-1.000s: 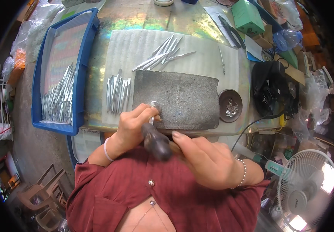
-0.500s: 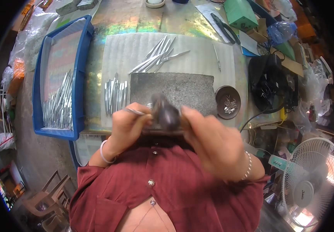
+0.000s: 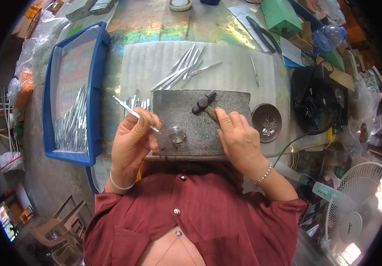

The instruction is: Marking and shaping small metal parts using a hammer and punch on a workshop bench.

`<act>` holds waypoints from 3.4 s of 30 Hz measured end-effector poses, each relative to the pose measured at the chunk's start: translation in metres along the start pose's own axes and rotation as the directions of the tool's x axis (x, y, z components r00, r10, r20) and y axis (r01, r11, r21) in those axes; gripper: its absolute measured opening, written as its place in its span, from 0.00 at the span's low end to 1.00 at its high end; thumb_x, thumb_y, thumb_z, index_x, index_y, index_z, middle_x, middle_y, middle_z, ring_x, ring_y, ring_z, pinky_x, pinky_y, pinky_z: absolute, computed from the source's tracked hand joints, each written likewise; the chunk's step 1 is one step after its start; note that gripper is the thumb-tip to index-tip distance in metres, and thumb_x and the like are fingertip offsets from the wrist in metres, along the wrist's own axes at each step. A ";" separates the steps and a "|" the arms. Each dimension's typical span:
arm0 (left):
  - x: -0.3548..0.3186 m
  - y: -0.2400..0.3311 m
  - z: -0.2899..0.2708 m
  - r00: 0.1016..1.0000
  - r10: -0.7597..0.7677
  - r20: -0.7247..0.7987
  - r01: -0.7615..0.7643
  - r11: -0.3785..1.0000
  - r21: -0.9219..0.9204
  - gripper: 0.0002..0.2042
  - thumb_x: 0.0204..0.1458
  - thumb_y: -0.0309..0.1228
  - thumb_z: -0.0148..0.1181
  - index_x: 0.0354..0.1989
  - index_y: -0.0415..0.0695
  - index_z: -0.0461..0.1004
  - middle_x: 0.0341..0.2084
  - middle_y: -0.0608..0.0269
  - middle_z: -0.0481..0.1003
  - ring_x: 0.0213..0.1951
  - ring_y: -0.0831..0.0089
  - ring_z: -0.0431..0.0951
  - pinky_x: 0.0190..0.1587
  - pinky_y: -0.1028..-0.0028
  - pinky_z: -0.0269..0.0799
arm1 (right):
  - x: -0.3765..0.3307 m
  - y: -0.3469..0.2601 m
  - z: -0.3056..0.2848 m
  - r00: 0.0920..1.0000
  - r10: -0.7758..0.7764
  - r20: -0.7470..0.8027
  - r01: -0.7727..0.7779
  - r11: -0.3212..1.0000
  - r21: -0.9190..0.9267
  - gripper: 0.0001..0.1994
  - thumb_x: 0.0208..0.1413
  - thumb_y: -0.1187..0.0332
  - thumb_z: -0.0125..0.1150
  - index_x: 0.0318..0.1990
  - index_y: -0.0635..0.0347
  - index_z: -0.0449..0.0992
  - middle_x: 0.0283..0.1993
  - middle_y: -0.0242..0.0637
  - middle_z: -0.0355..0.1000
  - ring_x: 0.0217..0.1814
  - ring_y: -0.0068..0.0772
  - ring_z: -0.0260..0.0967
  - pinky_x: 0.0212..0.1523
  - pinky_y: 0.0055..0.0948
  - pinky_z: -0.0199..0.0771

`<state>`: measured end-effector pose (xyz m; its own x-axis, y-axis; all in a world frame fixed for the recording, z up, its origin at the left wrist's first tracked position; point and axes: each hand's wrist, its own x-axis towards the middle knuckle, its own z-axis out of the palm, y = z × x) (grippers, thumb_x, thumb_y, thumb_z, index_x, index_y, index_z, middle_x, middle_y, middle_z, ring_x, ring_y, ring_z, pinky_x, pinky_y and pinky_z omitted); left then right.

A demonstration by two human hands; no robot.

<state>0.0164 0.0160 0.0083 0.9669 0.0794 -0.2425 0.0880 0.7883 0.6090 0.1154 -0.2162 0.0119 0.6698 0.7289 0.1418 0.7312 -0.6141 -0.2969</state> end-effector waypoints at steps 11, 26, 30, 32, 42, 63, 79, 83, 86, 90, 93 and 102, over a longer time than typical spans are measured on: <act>0.012 -0.004 0.000 0.996 -0.072 -0.059 0.075 0.996 0.044 0.08 0.59 0.33 0.52 0.34 0.40 0.69 0.27 0.54 0.75 0.17 0.77 0.74 0.18 0.84 0.70 | 0.050 0.089 -0.010 0.967 0.251 -0.050 -0.222 0.920 0.323 0.13 0.52 0.71 0.57 0.44 0.67 0.71 0.34 0.47 0.70 0.34 0.44 0.70 0.36 0.36 0.70; -0.006 -0.001 0.018 0.972 0.234 -0.013 -0.176 0.764 0.621 0.05 0.58 0.24 0.52 0.39 0.35 0.70 0.28 0.56 0.76 0.23 0.78 0.74 0.28 0.81 0.70 | 0.124 0.193 0.059 0.948 0.287 -0.141 -0.314 0.920 -0.235 0.15 0.46 0.74 0.47 0.43 0.68 0.68 0.34 0.55 0.71 0.40 0.58 0.69 0.41 0.49 0.71; -0.014 0.003 0.020 0.960 0.266 0.091 -0.258 0.701 0.665 0.07 0.57 0.26 0.54 0.37 0.34 0.73 0.28 0.60 0.75 0.26 0.79 0.74 0.29 0.82 0.69 | 0.096 0.176 0.018 0.958 0.213 -0.190 -0.239 0.963 -0.124 0.11 0.45 0.74 0.50 0.37 0.66 0.70 0.34 0.53 0.69 0.39 0.56 0.68 0.39 0.48 0.69; -0.015 -0.001 0.021 0.962 0.264 0.073 -0.243 0.702 0.669 0.08 0.57 0.26 0.54 0.41 0.33 0.71 0.23 0.63 0.74 0.25 0.80 0.74 0.28 0.82 0.69 | 0.077 0.148 -0.010 0.933 0.180 -0.311 -0.193 0.981 -0.012 0.08 0.46 0.74 0.51 0.35 0.66 0.71 0.32 0.51 0.68 0.35 0.53 0.68 0.36 0.44 0.68; -0.012 -0.011 0.030 0.935 0.227 0.273 -0.354 0.631 0.690 0.08 0.55 0.19 0.52 0.41 0.32 0.74 0.28 0.60 0.74 0.31 0.77 0.73 0.34 0.80 0.68 | 0.015 -0.021 -0.061 0.994 -0.107 -0.026 0.087 0.619 0.780 0.05 0.50 0.78 0.61 0.35 0.66 0.74 0.30 0.38 0.71 0.28 0.29 0.69 0.28 0.23 0.66; -0.032 -0.011 0.023 0.947 0.231 0.223 -0.320 0.633 0.705 0.06 0.51 0.18 0.59 0.38 0.35 0.74 0.28 0.60 0.78 0.30 0.80 0.78 0.33 0.81 0.73 | 0.020 -0.068 -0.016 0.983 0.005 -0.184 0.146 0.592 0.793 0.05 0.49 0.78 0.64 0.34 0.66 0.74 0.25 0.37 0.73 0.22 0.23 0.68 0.23 0.20 0.67; -0.027 -0.007 0.030 0.955 0.142 0.262 -0.286 0.689 0.667 0.04 0.53 0.20 0.58 0.35 0.36 0.71 0.25 0.61 0.78 0.29 0.81 0.78 0.32 0.80 0.73 | 0.018 -0.065 -0.016 0.978 0.011 -0.209 0.166 0.566 0.807 0.05 0.49 0.77 0.64 0.32 0.66 0.74 0.24 0.36 0.73 0.21 0.23 0.70 0.21 0.20 0.66; -0.029 -0.005 0.030 0.958 0.114 0.262 -0.267 0.686 0.677 0.03 0.54 0.21 0.57 0.35 0.36 0.71 0.26 0.61 0.78 0.29 0.82 0.77 0.32 0.81 0.73 | 0.017 -0.064 -0.017 0.988 0.000 -0.153 0.125 0.581 0.804 0.05 0.49 0.78 0.64 0.33 0.68 0.74 0.26 0.36 0.75 0.21 0.21 0.68 0.21 0.18 0.64; -0.027 -0.008 0.026 0.978 0.016 0.210 -0.145 0.776 0.613 0.03 0.55 0.22 0.56 0.33 0.35 0.70 0.24 0.62 0.78 0.28 0.82 0.76 0.30 0.82 0.72 | 0.018 -0.063 -0.016 0.998 0.059 0.016 -0.043 0.490 0.871 0.04 0.52 0.77 0.62 0.32 0.67 0.73 0.24 0.34 0.74 0.19 0.17 0.66 0.19 0.15 0.63; -0.020 -0.005 0.024 0.984 -0.134 0.118 0.054 0.854 0.518 0.05 0.56 0.23 0.55 0.31 0.35 0.68 0.23 0.63 0.76 0.27 0.82 0.76 0.27 0.83 0.70 | 0.023 -0.058 -0.012 0.928 0.110 0.357 -0.357 -0.021 0.934 0.05 0.57 0.75 0.57 0.31 0.65 0.68 0.25 0.32 0.72 0.25 0.15 0.70 0.22 0.14 0.69; -0.011 0.002 0.026 0.957 -0.275 0.093 0.205 0.867 0.455 0.05 0.58 0.26 0.54 0.34 0.36 0.67 0.28 0.58 0.76 0.32 0.75 0.78 0.32 0.78 0.76 | 0.029 -0.050 0.000 0.907 0.162 0.388 -0.379 -0.082 0.922 0.07 0.57 0.72 0.58 0.28 0.63 0.70 0.21 0.30 0.69 0.16 0.09 0.61 0.16 0.11 0.58; 0.001 0.012 0.030 0.927 -0.369 0.072 0.254 0.756 0.604 0.09 0.57 0.32 0.57 0.33 0.39 0.68 0.22 0.68 0.73 0.22 0.86 0.73 0.22 0.86 0.67 | 0.026 -0.047 0.018 0.847 0.161 0.507 -0.388 -0.466 0.795 0.07 0.57 0.72 0.57 0.27 0.60 0.70 0.18 0.28 0.65 0.11 0.11 0.52 0.11 0.13 0.51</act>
<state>0.0256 0.0073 0.0380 0.8808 -0.2609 -0.3951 0.4566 0.2472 0.8546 0.0965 -0.1633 0.0127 0.6191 0.6721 -0.4062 -0.7034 0.2445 -0.6674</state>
